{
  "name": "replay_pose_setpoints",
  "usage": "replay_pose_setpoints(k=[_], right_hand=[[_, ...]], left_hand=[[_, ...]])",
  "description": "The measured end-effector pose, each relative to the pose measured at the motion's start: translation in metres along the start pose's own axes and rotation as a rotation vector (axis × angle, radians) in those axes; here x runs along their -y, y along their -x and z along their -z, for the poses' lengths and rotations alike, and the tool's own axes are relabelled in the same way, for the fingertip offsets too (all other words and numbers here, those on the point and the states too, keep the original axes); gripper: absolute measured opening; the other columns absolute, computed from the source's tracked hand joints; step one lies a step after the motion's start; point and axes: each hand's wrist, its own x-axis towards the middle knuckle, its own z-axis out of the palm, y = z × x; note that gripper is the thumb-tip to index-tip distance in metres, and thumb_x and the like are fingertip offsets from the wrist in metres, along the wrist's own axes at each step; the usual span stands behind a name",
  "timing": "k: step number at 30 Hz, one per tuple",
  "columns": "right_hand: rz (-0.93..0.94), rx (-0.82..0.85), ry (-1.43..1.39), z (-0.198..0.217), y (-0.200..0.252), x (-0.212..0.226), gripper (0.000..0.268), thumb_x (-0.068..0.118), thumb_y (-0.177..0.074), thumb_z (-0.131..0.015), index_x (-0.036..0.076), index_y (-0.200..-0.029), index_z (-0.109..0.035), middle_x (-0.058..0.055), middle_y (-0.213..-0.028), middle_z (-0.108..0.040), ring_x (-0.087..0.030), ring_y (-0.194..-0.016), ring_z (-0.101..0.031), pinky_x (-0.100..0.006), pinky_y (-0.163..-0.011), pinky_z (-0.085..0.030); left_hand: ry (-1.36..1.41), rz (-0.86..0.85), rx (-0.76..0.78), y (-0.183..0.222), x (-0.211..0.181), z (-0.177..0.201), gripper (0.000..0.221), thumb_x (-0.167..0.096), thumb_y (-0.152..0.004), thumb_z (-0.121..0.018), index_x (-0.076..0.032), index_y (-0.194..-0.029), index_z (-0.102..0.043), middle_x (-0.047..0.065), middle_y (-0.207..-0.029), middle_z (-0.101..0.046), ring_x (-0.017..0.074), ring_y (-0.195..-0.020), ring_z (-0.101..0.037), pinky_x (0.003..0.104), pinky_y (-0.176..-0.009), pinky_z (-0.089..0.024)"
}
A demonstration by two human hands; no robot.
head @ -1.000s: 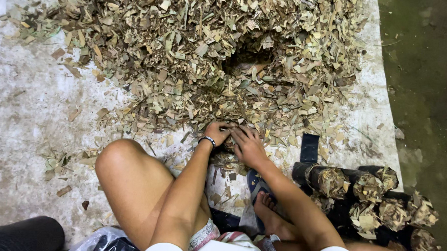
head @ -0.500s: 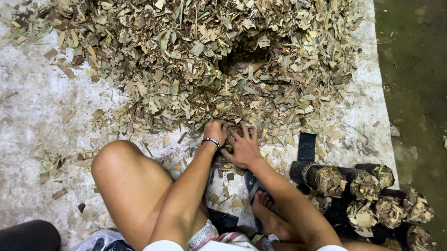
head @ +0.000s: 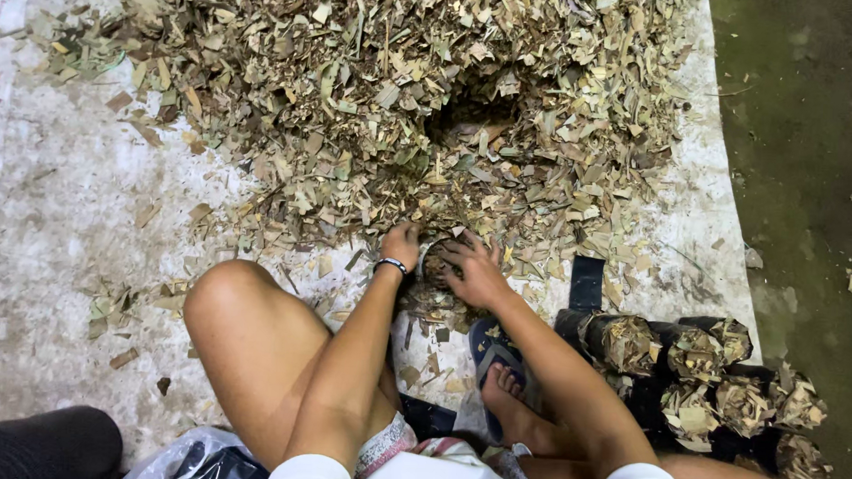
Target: The person sits on a tarp and repeatedly scoops dried leaves from a large pile, compresses them into bundles, and places them into black plastic bags. The person continues this process, filling multiple bags with the compressed leaf material.
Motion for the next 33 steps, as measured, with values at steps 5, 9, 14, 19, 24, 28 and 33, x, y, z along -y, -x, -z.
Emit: replay_pose_setpoints(k=[5, 9, 14, 19, 24, 28, 33], right_hand=[[-0.039, -0.364, -0.436, -0.027, 0.013, -0.038, 0.044, 0.021, -0.096, -0.058, 0.006, -0.137, -0.063, -0.018, -0.138, -0.059, -0.034, -0.13, -0.057, -0.043, -0.114, -0.046], [-0.434, -0.217, -0.75, -0.055, -0.003, -0.071, 0.049, 0.032, -0.096, -0.062, 0.007, -0.138, -0.061, -0.018, -0.123, -0.072, -0.032, -0.108, -0.068, -0.038, -0.096, -0.054], [-0.425, -0.116, -0.636, -0.072, -0.018, -0.084, 0.052, 0.041, -0.098, -0.064, 0.004, -0.135, -0.066, -0.019, -0.127, -0.072, -0.03, -0.118, -0.067, -0.038, -0.102, -0.05], [-0.71, 0.003, -0.72, -0.05, -0.031, -0.056, 0.056, 0.034, -0.095, -0.069, 0.002, -0.14, -0.057, -0.022, -0.124, -0.07, -0.037, -0.093, -0.076, -0.042, -0.077, -0.062], [-0.896, 0.17, -1.099, -0.041, -0.045, -0.054, 0.055, 0.021, -0.093, -0.07, 0.0, -0.141, -0.052, -0.027, -0.12, -0.069, -0.037, -0.079, -0.077, -0.039, -0.056, -0.066], [-0.758, 0.086, -0.772, -0.081, -0.058, -0.079, 0.051, 0.02, -0.086, -0.074, 0.0, -0.132, -0.062, -0.024, -0.114, -0.073, -0.035, -0.085, -0.077, -0.042, -0.067, -0.064], [-0.811, 0.029, -0.714, -0.117, -0.069, -0.107, 0.05, 0.018, -0.08, -0.073, -0.001, -0.126, -0.067, -0.022, -0.112, -0.076, -0.034, -0.094, -0.076, -0.045, -0.081, -0.064]], left_hand=[[0.05, -0.207, 0.197, 0.003, 0.03, 0.008, 0.036, -0.02, -0.086, -0.069, -0.007, -0.119, -0.075, 0.027, -0.136, -0.06, 0.0417, -0.128, -0.055, 0.043, -0.106, -0.043], [0.035, -0.103, 0.408, 0.011, 0.021, 0.012, 0.044, -0.028, -0.088, -0.073, -0.015, -0.13, -0.072, 0.024, -0.152, -0.045, 0.039, -0.14, -0.044, 0.04, -0.115, -0.035], [-0.034, -0.026, 0.396, 0.015, 0.003, 0.015, 0.049, -0.037, -0.079, -0.083, -0.012, -0.12, -0.072, 0.019, -0.13, -0.069, 0.0329, -0.122, -0.064, 0.038, -0.106, -0.049], [-0.057, -0.008, 0.332, 0.011, -0.005, 0.003, 0.047, -0.027, -0.073, -0.087, -0.008, -0.113, -0.071, 0.018, -0.114, -0.074, 0.0319, -0.106, -0.07, 0.04, -0.096, -0.056], [0.244, 0.571, 0.52, 0.001, -0.003, -0.016, 0.061, -0.009, -0.074, -0.065, -0.028, -0.131, -0.068, 0.015, -0.114, -0.074, 0.0348, -0.098, -0.073, 0.052, -0.083, -0.065], [-0.136, 0.088, 0.343, 0.001, 0.009, -0.027, 0.049, -0.011, -0.074, -0.073, -0.025, -0.12, -0.08, 0.021, -0.116, -0.074, 0.034, -0.107, -0.071, 0.04, -0.099, -0.055], [-0.258, 0.112, 0.221, 0.009, 0.004, -0.033, 0.04, -0.019, -0.075, -0.08, -0.022, -0.115, -0.079, 0.021, -0.117, -0.073, 0.0365, -0.111, -0.069, 0.042, -0.101, -0.053]])
